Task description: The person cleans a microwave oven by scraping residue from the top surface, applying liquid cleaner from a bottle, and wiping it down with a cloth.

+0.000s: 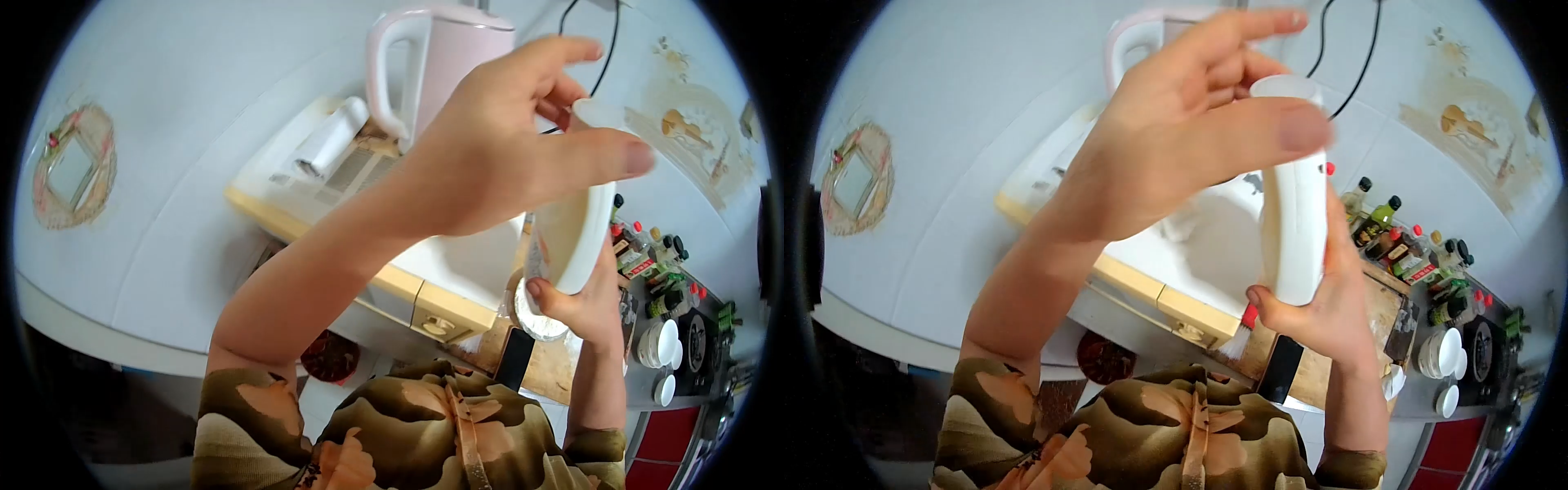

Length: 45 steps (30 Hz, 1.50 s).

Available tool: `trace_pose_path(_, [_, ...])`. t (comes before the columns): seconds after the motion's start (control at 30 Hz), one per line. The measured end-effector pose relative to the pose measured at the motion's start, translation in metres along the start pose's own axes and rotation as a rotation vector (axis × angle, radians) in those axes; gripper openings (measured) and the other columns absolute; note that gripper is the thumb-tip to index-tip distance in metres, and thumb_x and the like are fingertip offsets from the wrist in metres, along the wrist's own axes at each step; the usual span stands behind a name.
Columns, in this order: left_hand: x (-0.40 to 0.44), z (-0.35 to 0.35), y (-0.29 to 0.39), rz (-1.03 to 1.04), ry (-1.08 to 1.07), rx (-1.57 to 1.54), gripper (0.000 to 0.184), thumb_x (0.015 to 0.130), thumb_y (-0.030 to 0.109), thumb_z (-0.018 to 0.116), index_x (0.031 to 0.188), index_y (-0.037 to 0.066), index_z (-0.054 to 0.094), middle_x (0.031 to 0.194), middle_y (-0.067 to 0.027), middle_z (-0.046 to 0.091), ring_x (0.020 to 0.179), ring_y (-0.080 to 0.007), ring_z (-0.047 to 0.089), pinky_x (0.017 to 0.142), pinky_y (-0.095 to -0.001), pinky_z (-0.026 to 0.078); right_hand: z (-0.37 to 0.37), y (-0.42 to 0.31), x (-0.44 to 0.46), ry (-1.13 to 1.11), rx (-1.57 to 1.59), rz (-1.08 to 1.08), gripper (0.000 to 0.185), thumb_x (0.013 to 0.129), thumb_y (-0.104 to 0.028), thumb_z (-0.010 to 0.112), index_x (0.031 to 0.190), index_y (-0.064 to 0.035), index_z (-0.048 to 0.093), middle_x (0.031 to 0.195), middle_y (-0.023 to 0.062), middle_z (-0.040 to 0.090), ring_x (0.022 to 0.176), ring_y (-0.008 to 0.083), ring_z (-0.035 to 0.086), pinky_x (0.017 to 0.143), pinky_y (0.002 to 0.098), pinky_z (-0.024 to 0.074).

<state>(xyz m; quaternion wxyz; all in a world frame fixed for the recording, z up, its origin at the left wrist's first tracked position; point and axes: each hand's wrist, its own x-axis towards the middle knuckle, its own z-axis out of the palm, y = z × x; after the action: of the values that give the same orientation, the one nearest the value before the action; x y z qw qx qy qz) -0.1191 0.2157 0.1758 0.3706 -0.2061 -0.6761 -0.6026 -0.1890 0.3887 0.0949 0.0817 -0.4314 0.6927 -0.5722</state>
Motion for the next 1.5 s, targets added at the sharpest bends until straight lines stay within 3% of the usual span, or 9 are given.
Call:
trace_pose_path(0.23, [-0.004,-0.007,0.006,-0.239,-0.06,-0.082,0.038,0.08,0.018,0.079,0.105,-0.005,0.062,0.083,-0.0055,0.063,0.074,-0.0092,0.059,0.066,-0.0227,0.05,-0.004,0.002,0.001,-0.032,-0.035,-0.007,0.108,0.054,-0.015,0.077,0.15,-0.0048,0.028,0.14,0.0176,0.047,0.13,0.0296,0.047,0.108,0.041,0.0369])
trace_pose_path(0.33, [-0.003,-0.008,0.003,-0.187,-0.05,0.128,0.033,0.083,0.009,0.076,0.106,-0.001,0.055,0.096,-0.009,0.067,0.09,-0.0138,0.066,0.078,-0.0255,0.055,-0.003,0.001,0.003,-0.057,-0.052,-0.054,0.107,0.055,-0.015,0.077,0.149,-0.0048,0.029,0.141,0.0174,0.046,0.13,0.0299,0.047,0.108,0.0412,0.0362])
trace_pose_path(0.57, [-0.005,-0.005,0.009,-0.123,-0.038,0.119,0.035,0.084,0.007,0.074,0.108,0.0,0.05,0.097,-0.0102,0.067,0.085,-0.0144,0.066,0.078,-0.0254,0.055,-0.003,0.002,0.002,-0.064,-0.132,-0.051,0.109,0.053,-0.015,0.077,0.15,-0.0048,0.029,0.144,0.0163,0.043,0.132,0.0308,0.045,0.11,0.0413,0.0344])
trace_pose_path(0.67, [-0.001,-0.009,0.007,-0.066,0.151,-0.045,0.04,0.081,0.017,0.079,0.105,-0.002,0.054,0.091,-0.0088,0.066,0.076,-0.0104,0.062,0.064,-0.0224,0.05,-0.001,0.0,0.002,-0.038,-0.036,-0.01,0.109,0.054,-0.016,0.078,0.15,-0.0046,0.028,0.142,0.0151,0.045,0.13,0.0259,0.046,0.108,0.0387,0.0353])
trace_pose_path(0.73, [0.004,-0.034,0.011,0.021,0.282,0.085,0.03,0.095,0.016,0.061,0.116,-0.003,0.054,0.111,-0.0162,0.066,0.094,-0.0188,0.065,0.083,-0.0289,0.053,-0.002,0.005,0.002,-0.047,-0.039,-0.034,0.108,0.055,-0.016,0.078,0.15,-0.0044,0.028,0.139,0.0141,0.047,0.127,0.0241,0.047,0.106,0.0377,0.0364])
trace_pose_path(0.8, [0.0,-0.066,0.012,-0.103,0.435,0.209,0.036,0.095,0.021,0.061,0.12,-0.003,0.055,0.115,-0.0148,0.064,0.103,-0.0199,0.062,0.09,-0.0328,0.05,-0.007,0.009,-0.002,-0.036,-0.054,-0.05,0.107,0.055,-0.016,0.078,0.15,-0.0042,0.029,0.136,0.013,0.048,0.125,0.0223,0.048,0.105,0.0367,0.0375])
trace_pose_path(0.9, [-0.008,-0.101,-0.013,-0.178,0.569,0.339,0.034,0.093,0.022,0.064,0.118,-0.001,0.059,0.119,-0.0118,0.064,0.11,-0.0185,0.058,0.097,-0.0333,0.044,-0.011,0.012,-0.006,0.024,-0.044,-0.014,0.1,0.056,-0.019,0.078,0.144,-0.0035,0.034,0.125,0.0103,0.052,0.114,0.0208,0.051,0.098,0.0362,0.0414])
trace_pose_path(1.23, [-0.018,-0.136,-0.06,-0.46,0.277,0.476,0.028,0.081,0.021,0.077,0.103,0.006,0.069,0.113,-0.0045,0.056,0.095,-0.013,0.052,0.088,-0.0277,0.043,-0.012,0.018,-0.012,0.098,-0.109,0.084,0.095,0.058,-0.03,0.079,0.139,-0.0004,0.037,0.116,0.0099,0.053,0.105,0.0203,0.053,0.091,0.0349,0.044])
trace_pose_path(1.5, [-0.019,-0.159,-0.102,-0.08,0.227,0.758,0.031,0.071,0.019,0.085,0.099,0.012,0.074,0.11,-0.0052,0.046,0.092,-0.0172,0.052,0.077,-0.0278,0.047,-0.012,0.024,-0.01,0.107,-0.069,0.114,0.096,0.06,-0.034,0.08,0.139,-0.0011,0.037,0.115,0.009,0.054,0.104,0.0194,0.053,0.09,0.0347,0.0442])
